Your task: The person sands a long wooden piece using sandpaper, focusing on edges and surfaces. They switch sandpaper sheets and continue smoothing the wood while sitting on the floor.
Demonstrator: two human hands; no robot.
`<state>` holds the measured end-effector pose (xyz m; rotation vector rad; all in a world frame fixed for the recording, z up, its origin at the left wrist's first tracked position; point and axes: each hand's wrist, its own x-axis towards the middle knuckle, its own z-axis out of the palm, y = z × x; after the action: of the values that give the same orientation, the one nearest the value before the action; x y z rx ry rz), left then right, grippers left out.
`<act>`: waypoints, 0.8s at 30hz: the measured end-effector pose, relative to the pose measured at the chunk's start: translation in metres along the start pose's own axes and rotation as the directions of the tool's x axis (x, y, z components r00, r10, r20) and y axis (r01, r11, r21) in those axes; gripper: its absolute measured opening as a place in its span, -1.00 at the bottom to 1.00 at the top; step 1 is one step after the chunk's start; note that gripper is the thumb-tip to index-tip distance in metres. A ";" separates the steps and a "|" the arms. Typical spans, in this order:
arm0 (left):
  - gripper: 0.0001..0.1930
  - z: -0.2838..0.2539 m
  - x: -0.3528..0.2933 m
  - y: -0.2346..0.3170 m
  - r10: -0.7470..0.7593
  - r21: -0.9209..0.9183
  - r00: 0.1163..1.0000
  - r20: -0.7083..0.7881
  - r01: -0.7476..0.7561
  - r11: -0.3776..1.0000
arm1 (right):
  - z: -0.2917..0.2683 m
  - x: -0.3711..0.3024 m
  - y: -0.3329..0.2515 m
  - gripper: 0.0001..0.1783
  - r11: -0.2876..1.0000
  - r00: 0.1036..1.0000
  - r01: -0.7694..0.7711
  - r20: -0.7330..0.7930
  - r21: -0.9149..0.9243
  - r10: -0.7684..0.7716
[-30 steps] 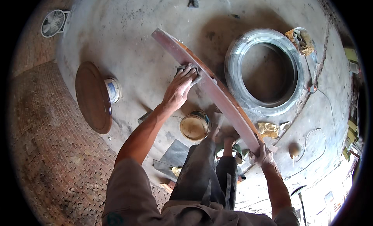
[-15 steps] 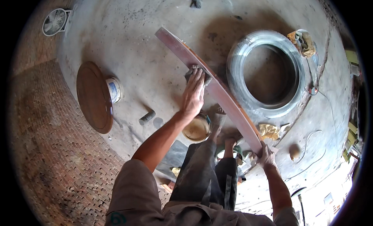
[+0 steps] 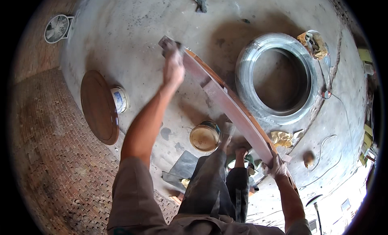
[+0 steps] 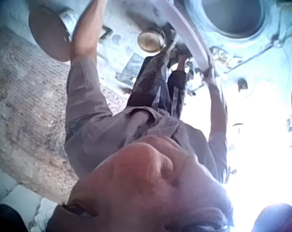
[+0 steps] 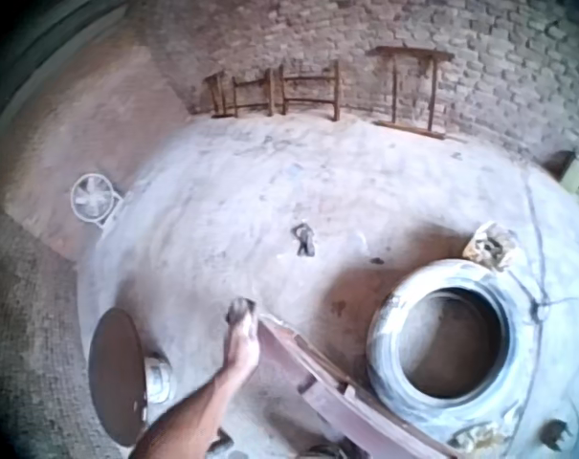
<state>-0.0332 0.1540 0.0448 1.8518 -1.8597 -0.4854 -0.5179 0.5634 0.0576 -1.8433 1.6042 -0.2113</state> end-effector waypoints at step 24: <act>-0.69 -0.006 -0.071 0.084 0.153 -0.159 0.987 0.057 -0.142 0.977 | -0.002 0.005 -0.002 -0.13 1.000 1.000 -0.001 -0.027 0.001 0.001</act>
<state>-0.1012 0.2278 0.0904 1.6018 -1.9285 -0.6292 -0.5167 0.5581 0.0588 -1.8460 1.6233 -0.2373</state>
